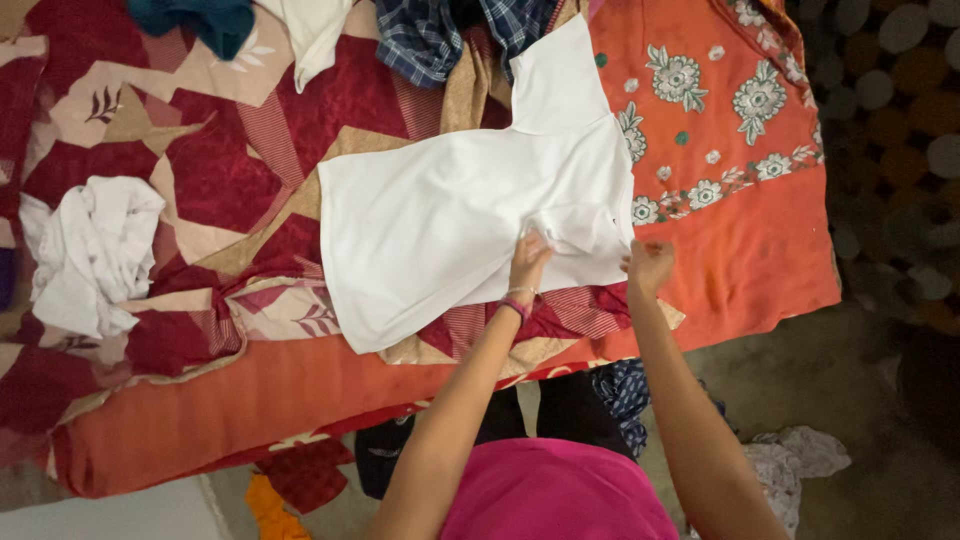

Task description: The person folds white garments on a bed by smoothing the fabric and folding the sleeves and sides inward to form rectangular bundles.

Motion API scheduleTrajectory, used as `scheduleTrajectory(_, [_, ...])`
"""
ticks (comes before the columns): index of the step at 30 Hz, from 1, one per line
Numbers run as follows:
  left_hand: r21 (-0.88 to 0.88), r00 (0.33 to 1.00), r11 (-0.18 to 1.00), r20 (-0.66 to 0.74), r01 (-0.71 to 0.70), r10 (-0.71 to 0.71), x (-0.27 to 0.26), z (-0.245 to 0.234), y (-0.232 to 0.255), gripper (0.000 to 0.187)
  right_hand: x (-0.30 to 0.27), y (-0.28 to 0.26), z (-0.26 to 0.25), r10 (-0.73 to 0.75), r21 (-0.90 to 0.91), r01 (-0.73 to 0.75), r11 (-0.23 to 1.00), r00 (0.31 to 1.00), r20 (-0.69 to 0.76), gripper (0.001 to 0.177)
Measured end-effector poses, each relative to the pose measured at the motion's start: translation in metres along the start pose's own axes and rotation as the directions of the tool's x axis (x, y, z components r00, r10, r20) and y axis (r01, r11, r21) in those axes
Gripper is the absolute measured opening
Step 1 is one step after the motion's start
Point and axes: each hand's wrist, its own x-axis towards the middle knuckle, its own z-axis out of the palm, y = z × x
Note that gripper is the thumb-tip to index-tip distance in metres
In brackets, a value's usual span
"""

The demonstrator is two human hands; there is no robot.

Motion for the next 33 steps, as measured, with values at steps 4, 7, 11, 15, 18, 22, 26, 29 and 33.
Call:
scheduleTrajectory(4, [0.202,0.994,0.978,0.106,-0.044,0.023,-0.023,0.007,-0.027,0.048,-0.021,0.021,-0.042,-0.463,-0.561,0.429,0.708,0.882,0.09,0.042])
scheduleTrajectory(7, [0.299,0.981,0.954,0.194,-0.026,-0.034,-0.036,0.024,-0.043,0.045,-0.023,0.027,-0.05,-0.375,-0.599,0.429,0.676,0.9,0.222,0.042])
scheduleTrajectory(11, [0.314,0.966,0.949,0.252,-0.016,-0.066,-0.05,0.043,-0.06,0.049,-0.013,0.028,-0.052,-0.09,-0.447,0.172,0.878,0.976,0.199,0.032])
scheduleTrajectory(15, [0.431,0.983,0.899,0.185,-0.076,-0.005,-0.059,0.033,-0.061,0.049,-0.014,0.015,-0.055,-0.345,-0.624,0.42,0.659,0.906,0.245,0.03])
scheduleTrajectory(18, [0.6,0.954,0.746,0.115,-0.29,0.278,-0.066,0.012,-0.054,0.048,-0.043,0.002,-0.043,-0.555,-0.657,0.52,0.546,0.812,0.182,0.032])
scheduleTrajectory(22, [0.696,0.912,0.677,-0.079,-0.239,0.403,-0.085,-0.023,-0.017,0.044,-0.088,-0.006,-0.011,-0.502,-0.506,0.654,0.562,0.756,0.419,0.024])
scheduleTrajectory(26, [0.893,0.882,0.449,-0.187,-0.031,0.433,-0.111,-0.062,0.038,0.042,-0.133,0.008,0.033,-0.309,-0.458,0.632,0.625,0.739,0.599,0.022])
scheduleTrajectory(29, [0.959,0.866,0.283,-0.16,0.022,0.475,-0.121,-0.103,0.061,0.047,-0.164,0.02,0.064,-0.246,-0.395,0.663,0.636,0.659,0.71,0.025])
scheduleTrajectory(33, [0.993,0.84,0.111,-0.095,0.042,0.534,-0.123,-0.169,0.058,0.04,-0.193,0.034,0.101,-0.107,-0.363,0.686,0.63,0.54,0.835,0.057])
